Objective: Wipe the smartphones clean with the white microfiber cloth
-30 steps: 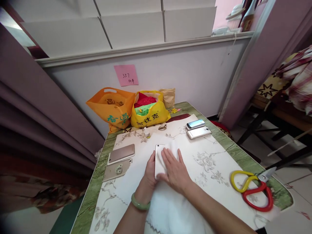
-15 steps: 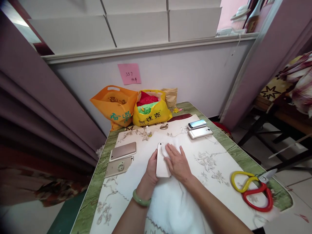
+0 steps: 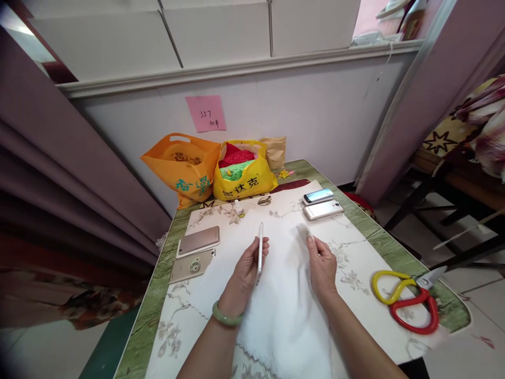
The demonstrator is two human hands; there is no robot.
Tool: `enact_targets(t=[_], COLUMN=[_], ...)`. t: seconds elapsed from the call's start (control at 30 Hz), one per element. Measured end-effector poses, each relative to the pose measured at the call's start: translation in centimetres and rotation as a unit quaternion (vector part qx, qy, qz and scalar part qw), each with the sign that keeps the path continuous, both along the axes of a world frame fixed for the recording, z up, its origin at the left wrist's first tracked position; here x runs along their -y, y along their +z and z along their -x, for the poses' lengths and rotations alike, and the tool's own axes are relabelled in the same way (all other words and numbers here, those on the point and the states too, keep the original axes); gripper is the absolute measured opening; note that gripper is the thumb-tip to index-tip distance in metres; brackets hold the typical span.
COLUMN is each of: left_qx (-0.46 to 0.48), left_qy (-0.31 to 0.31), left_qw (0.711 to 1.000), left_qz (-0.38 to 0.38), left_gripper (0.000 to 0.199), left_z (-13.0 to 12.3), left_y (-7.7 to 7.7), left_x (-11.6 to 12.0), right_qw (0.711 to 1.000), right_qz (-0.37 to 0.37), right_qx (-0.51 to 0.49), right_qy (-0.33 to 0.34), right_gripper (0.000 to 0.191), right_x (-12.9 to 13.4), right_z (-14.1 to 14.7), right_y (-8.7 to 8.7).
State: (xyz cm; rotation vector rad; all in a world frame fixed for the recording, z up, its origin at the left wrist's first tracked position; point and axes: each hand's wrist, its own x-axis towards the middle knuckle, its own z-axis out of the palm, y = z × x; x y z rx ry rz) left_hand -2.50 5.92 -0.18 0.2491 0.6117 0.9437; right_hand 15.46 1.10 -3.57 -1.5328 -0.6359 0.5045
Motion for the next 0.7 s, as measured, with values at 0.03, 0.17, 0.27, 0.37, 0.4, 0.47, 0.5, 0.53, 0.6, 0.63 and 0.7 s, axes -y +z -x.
enact_targets(t=[0.03, 0.17, 0.27, 0.37, 0.4, 0.47, 0.5, 0.53, 0.6, 0.63, 0.7], left_qx=[-0.011, 0.016, 0.015, -0.014, -0.014, 0.012, 0.033, 0.056, 0.09, 0.095, 0.085], left_qy=[0.006, 0.013, 0.061, 0.104, 0.11, 0.122, 0.126, 0.125, 0.103, 0.091, 0.071], left_qw=[1.0, 1.0, 0.998, 0.994, 0.993, 0.992, 0.991, 0.99, 0.99, 0.991, 0.993], left_qz=[0.001, 0.001, 0.008, 0.023, 0.028, 0.032, 0.029, 0.025, 0.018, 0.02, 0.034], left_gripper=[0.019, 0.036, 0.038, 0.04, 0.041, 0.04, 0.039, 0.039, 0.043, 0.045, 0.042], left_z=[-0.1, 0.0, 0.1, 0.1, 0.2, 0.3, 0.4, 0.5, 0.6, 0.5, 0.4], left_y=[-0.1, -0.7, -1.1, -1.1, -1.0, -0.9, -0.8, -0.7, -0.7, -0.7, -0.9], left_x=[-0.1, -1.0, -1.2, -0.7, -0.6, -0.4, -0.3, -0.4, -0.6, -0.8, -1.1], right_qw=[1.0, 0.991, 0.982, 0.974, 0.973, 0.975, 0.98, 0.987, 0.999, 0.996, 0.948], right_qz=[0.003, 0.019, 0.021, 0.007, 0.002, -0.003, -0.005, -0.008, -0.019, -0.027, -0.046], right_qx=[-0.025, -0.129, -0.174, -0.212, -0.219, -0.208, -0.185, -0.149, -0.038, 0.031, 0.175], right_qy=[-0.005, -0.041, -0.063, -0.075, -0.077, -0.073, -0.069, -0.061, 0.008, 0.084, 0.264], right_gripper=[0.051, 0.047, 0.045, 0.044, 0.044, 0.044, 0.044, 0.044, 0.043, 0.042, 0.039], right_x=[0.0, -0.1, -0.1, -0.2, -0.2, -0.1, 0.0, 0.2, 0.8, 1.0, 1.6], right_z=[-0.2, -0.9, -1.0, -0.7, -0.6, -0.1, 0.2, 0.6, 1.4, 1.8, 2.6], right_y=[0.0, 0.3, 0.8, 1.2, 1.3, 1.6, 1.8, 2.1, 2.7, 3.1, 3.6])
